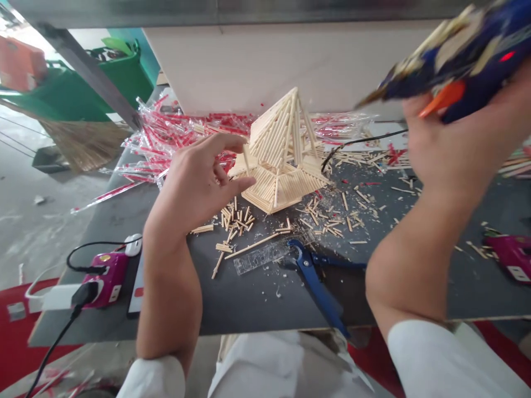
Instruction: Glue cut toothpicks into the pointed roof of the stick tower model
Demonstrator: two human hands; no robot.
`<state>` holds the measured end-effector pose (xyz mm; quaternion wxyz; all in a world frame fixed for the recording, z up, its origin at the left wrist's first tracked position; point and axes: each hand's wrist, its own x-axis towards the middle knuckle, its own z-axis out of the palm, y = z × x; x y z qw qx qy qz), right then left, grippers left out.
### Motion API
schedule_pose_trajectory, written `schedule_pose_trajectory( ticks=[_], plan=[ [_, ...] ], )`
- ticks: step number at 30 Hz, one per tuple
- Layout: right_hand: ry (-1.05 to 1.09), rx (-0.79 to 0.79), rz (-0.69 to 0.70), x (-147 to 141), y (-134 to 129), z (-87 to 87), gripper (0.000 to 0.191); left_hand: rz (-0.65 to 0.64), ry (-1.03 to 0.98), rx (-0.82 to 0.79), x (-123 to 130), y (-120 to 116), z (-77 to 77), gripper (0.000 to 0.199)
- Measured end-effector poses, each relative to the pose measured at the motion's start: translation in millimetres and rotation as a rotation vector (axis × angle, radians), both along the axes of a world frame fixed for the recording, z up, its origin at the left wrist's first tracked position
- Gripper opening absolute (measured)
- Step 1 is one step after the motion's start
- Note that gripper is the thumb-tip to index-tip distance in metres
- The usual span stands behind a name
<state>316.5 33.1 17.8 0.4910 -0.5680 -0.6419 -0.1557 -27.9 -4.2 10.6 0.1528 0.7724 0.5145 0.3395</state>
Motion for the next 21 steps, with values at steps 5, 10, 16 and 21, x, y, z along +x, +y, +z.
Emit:
schedule_pose_trajectory(
  ticks=[5, 10, 16, 21],
  plan=[
    [-0.271, 0.095, -0.215, 3.0, 13.9, -11.2, 0.026, 0.025, 0.014, -0.032, -1.2, 3.3, -2.1, 0.049],
    [-0.289, -0.097, -0.220, -4.1, 10.9, -14.4, 0.011, 0.005, 0.037, -0.042, 6.4, 6.5, -4.0, 0.048],
    [-0.069, -0.260, 0.050, -11.2, 1.4, -13.8, 0.078, 0.030, -0.070, 0.034, 12.3, 5.8, -8.7, 0.053],
    [-0.125, -0.198, 0.110, -15.7, -3.3, -9.9, 0.061, 0.035, -0.084, 0.053, 14.2, 5.2, -9.4, 0.054]
  ],
)
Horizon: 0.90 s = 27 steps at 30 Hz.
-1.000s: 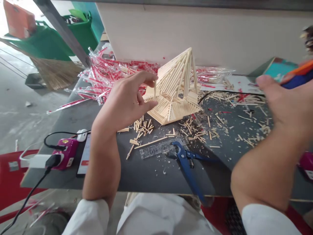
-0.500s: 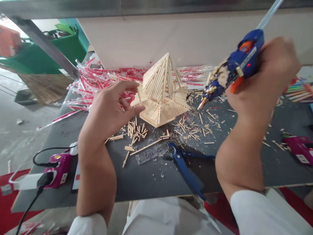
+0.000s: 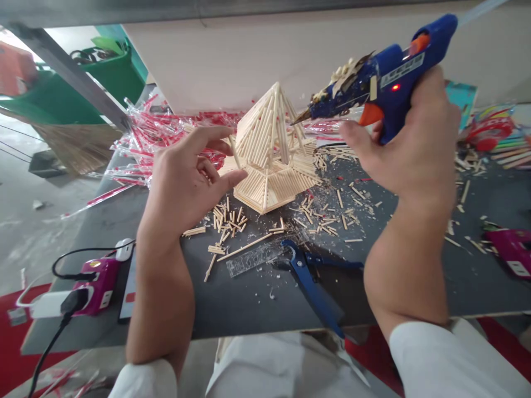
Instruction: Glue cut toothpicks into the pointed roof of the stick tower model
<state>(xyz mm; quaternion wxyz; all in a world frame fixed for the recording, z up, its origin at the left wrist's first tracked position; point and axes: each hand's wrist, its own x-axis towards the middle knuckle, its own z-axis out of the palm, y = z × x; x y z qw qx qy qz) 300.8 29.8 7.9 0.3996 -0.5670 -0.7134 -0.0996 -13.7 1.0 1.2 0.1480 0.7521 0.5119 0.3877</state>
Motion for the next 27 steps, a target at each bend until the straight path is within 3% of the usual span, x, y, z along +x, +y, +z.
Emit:
schedule_pose_trajectory(
  ticks=[3, 9, 12, 19, 27],
  plan=[
    [-0.082, 0.084, -0.037, -2.3, -2.6, 1.3, 0.039, 0.007, 0.016, -0.005, 0.8, -0.4, -0.1, 0.053],
    [-0.203, 0.291, -0.115, 2.4, -4.1, -1.0, 0.045, -0.013, -0.013, 0.026, 0.4, -1.4, -0.4, 0.055],
    [-0.274, 0.282, -0.159, 1.9, -6.2, 0.8, 0.039, 0.001, -0.001, 0.022, 0.2, -1.8, 0.2, 0.055],
    [-0.247, 0.159, -0.079, -10.0, -10.0, 4.1, 0.060, -0.008, 0.023, -0.025, 1.8, -2.4, 0.6, 0.053],
    [-0.317, 0.244, -0.024, -12.1, -10.2, 1.8, 0.055, -0.012, 0.065, -0.051, 0.3, -2.3, 0.9, 0.053]
  ],
)
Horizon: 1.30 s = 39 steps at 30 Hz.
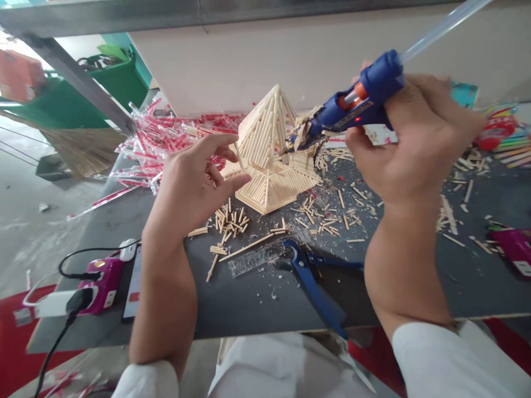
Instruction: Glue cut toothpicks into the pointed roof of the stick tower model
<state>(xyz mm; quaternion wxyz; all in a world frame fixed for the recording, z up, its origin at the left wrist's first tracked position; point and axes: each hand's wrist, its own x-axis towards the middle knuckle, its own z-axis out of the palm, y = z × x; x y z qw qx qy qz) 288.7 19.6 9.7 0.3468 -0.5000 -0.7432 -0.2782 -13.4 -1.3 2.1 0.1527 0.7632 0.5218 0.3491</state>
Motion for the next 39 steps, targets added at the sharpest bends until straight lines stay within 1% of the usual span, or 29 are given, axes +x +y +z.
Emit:
schedule_pose_trajectory(
  ticks=[6, 10, 16, 22, 24, 29, 36, 39],
  plan=[
    [-0.015, 0.056, 0.061, 0.9, 1.1, -1.2, 0.055, -0.001, -0.002, -0.005, -0.1, -1.0, 0.8, 0.052],
    [-0.029, 0.026, 0.021, -0.9, -0.5, -1.3, 0.054, 0.006, 0.007, -0.006, -0.5, -0.7, 0.7, 0.052],
    [-0.053, 0.054, 0.005, -4.1, -1.8, -0.3, 0.050, 0.013, 0.023, 0.014, -0.2, -0.4, -0.1, 0.051],
    [-0.012, 0.115, 0.120, -3.6, -2.2, 0.8, 0.049, 0.008, 0.020, 0.006, -0.4, -0.7, 0.5, 0.052],
    [0.003, 0.102, 0.110, -2.0, -3.9, 1.6, 0.049, 0.009, 0.014, -0.002, 0.0, -1.4, 1.6, 0.052],
    [-0.003, 0.007, 0.022, 0.6, -8.7, 4.7, 0.051, -0.006, 0.010, 0.002, 3.0, -2.8, 4.4, 0.052],
    [-0.013, -0.007, 0.020, 2.3, -6.2, 4.0, 0.053, -0.008, 0.014, -0.007, 5.1, -2.2, 3.2, 0.052],
    [-0.028, 0.010, 0.051, 4.1, -4.9, 3.5, 0.054, -0.015, 0.021, -0.020, 3.9, -1.7, 2.5, 0.053]
  ],
)
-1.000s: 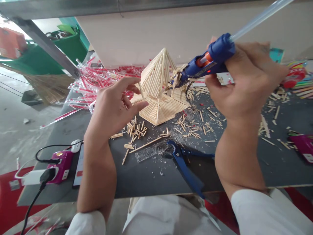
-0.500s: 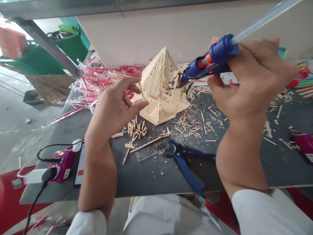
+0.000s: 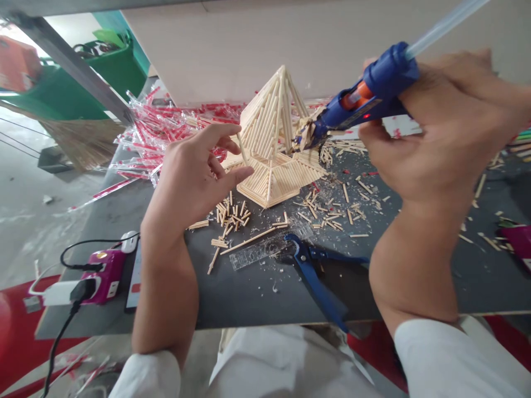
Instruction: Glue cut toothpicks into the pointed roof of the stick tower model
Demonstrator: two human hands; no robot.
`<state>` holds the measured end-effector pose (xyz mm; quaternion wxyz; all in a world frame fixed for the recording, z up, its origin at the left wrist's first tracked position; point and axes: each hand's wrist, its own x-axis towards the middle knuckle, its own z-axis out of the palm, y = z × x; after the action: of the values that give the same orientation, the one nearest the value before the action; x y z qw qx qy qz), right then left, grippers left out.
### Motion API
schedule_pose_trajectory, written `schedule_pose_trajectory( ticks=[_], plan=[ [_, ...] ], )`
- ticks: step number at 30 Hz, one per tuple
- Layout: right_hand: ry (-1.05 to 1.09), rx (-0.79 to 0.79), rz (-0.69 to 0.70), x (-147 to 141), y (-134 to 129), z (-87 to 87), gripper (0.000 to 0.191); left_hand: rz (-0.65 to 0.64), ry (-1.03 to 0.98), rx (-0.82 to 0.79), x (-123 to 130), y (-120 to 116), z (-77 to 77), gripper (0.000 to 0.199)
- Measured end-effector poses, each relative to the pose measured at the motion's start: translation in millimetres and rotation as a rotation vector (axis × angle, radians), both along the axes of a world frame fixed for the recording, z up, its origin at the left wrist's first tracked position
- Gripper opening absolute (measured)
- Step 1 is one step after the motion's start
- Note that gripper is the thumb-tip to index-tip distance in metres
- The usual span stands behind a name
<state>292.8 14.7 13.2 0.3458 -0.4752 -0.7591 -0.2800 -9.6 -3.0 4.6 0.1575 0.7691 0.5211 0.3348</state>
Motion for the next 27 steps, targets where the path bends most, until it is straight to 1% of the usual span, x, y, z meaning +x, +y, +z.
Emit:
schedule_pose_trajectory(
  ticks=[5, 9, 12, 16, 23, 27],
  plan=[
    [0.000, 0.008, 0.059, -0.6, -0.6, 0.2, 0.051, 0.005, -0.002, -0.006, 0.6, -1.1, 1.0, 0.051],
    [0.018, -0.006, 0.057, -3.8, -1.0, 0.5, 0.046, 0.003, 0.016, 0.005, 0.5, -1.2, 1.7, 0.051],
    [0.020, -0.003, 0.065, -4.8, -1.9, 1.5, 0.048, -0.002, 0.029, 0.015, -1.5, 0.4, 0.7, 0.052],
    [0.007, -0.001, 0.024, -3.8, -2.6, 2.3, 0.050, -0.001, 0.035, -0.002, -3.0, 0.8, -0.2, 0.052],
    [-0.023, 0.059, 0.041, 1.0, 3.6, -1.5, 0.052, 0.014, 0.084, -0.009, 0.8, -5.1, 5.6, 0.052],
    [-0.021, 0.051, 0.031, 0.5, 3.9, -1.9, 0.055, 0.013, 0.073, -0.016, 1.4, -5.3, 6.9, 0.053]
  ],
)
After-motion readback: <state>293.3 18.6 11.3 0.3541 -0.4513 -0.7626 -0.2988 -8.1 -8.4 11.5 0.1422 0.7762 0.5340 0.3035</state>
